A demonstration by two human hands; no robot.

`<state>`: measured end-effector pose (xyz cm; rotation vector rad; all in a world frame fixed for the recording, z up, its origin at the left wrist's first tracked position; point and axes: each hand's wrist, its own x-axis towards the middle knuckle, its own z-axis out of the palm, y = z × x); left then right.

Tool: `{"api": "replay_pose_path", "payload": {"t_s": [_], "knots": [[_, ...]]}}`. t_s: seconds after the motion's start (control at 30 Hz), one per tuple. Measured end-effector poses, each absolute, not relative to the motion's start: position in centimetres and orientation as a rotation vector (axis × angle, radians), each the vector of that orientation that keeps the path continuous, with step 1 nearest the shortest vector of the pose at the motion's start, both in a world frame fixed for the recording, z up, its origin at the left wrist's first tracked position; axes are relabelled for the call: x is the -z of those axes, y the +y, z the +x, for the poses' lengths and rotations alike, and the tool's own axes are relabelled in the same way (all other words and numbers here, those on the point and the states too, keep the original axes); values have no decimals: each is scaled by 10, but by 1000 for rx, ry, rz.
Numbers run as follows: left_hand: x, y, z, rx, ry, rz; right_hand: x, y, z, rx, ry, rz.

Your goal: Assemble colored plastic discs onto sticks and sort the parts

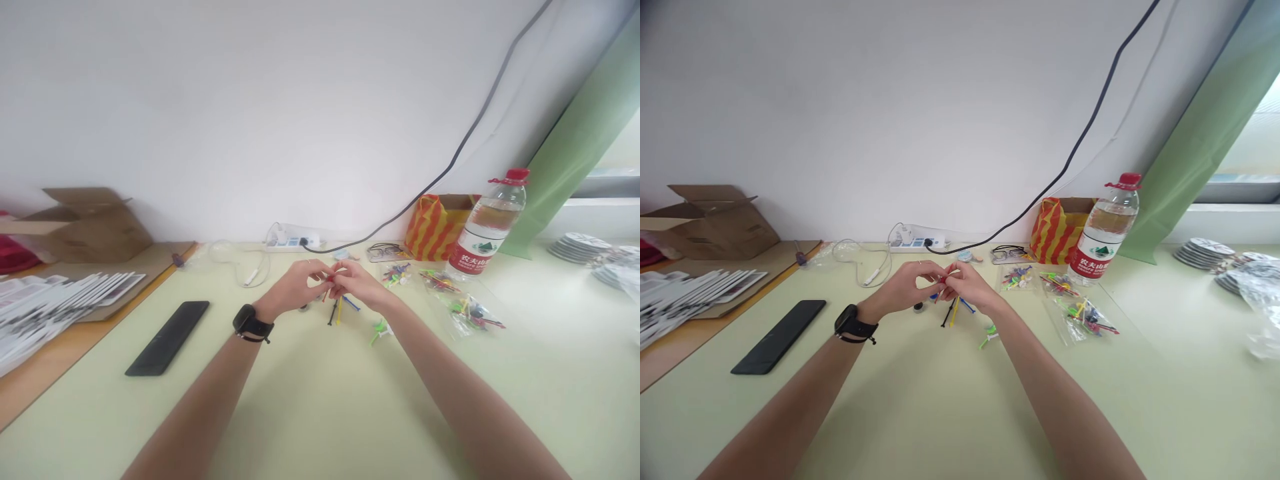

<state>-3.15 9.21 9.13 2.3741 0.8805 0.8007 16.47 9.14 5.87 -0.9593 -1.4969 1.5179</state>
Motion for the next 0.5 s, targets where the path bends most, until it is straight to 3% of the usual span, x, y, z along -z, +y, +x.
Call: {"api": "replay_pose_path", "payload": {"t_s": [0.5], "knots": [[-87, 90, -35, -583, 813, 2211, -47, 90, 168, -1545, -1848, -1086]]}}
